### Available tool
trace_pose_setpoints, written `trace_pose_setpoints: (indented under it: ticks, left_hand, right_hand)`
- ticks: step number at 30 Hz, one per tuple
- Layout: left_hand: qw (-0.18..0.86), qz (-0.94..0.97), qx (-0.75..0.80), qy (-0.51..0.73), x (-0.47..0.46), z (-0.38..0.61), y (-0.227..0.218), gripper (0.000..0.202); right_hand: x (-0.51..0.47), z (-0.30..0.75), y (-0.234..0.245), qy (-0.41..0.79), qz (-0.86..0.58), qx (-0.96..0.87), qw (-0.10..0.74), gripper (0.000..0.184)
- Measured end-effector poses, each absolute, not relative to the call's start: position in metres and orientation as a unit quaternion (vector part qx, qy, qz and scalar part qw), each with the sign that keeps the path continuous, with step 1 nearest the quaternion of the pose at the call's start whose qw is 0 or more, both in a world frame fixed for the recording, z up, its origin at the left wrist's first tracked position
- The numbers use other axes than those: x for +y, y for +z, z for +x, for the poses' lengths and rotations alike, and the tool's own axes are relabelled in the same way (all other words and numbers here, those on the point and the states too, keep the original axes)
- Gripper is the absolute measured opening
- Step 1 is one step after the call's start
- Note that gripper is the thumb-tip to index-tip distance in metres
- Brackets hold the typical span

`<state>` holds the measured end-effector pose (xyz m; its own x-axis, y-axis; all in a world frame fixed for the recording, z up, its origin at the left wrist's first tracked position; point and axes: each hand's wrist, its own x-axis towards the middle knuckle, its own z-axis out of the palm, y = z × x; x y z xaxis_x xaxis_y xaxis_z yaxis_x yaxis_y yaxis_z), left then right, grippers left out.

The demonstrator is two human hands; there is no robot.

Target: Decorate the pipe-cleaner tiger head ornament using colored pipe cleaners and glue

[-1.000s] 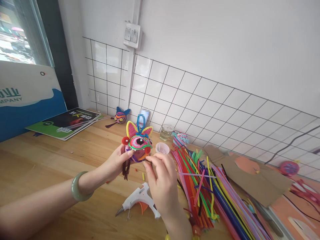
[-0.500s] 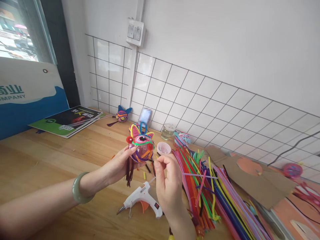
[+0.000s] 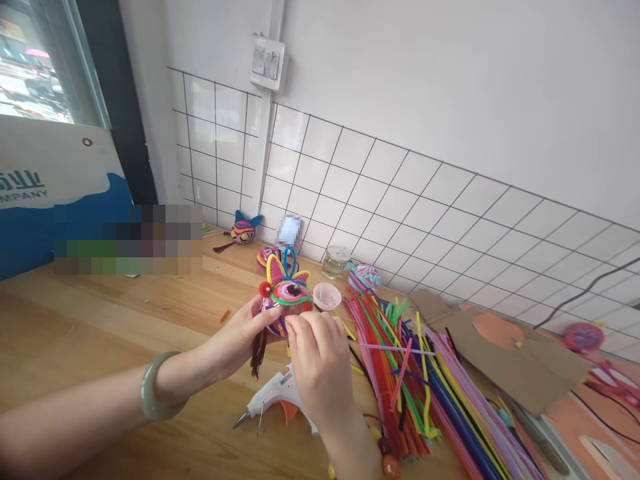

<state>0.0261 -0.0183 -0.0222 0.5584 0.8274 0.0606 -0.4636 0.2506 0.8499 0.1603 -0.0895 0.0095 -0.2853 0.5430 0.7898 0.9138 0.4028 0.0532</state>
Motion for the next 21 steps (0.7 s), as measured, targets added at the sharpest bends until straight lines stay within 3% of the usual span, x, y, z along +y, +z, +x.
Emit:
trace_pose_setpoints:
  ticks: [4, 10, 21]
  left_hand:
    - [0.748, 0.459, 0.221, 0.425, -0.0174, 0.0276, -0.0247, 0.043]
    - [0.752, 0.454, 0.230, 0.419, -0.0172, 0.0279, -0.0235, 0.044]
    - [0.765, 0.444, 0.197, 0.422, -0.0190, 0.0291, -0.0263, 0.047]
  right_hand:
    - [-0.0877, 0.1618, 0.0055, -0.268, -0.499, -0.763, 0.311, 0.014]
    - [-0.0853, 0.1621, 0.0067, -0.215, -0.500, -0.744, 0.387, 0.012]
    - [-0.0879, 0.1590, 0.0072, -0.231, -0.493, -0.744, 0.388, 0.015]
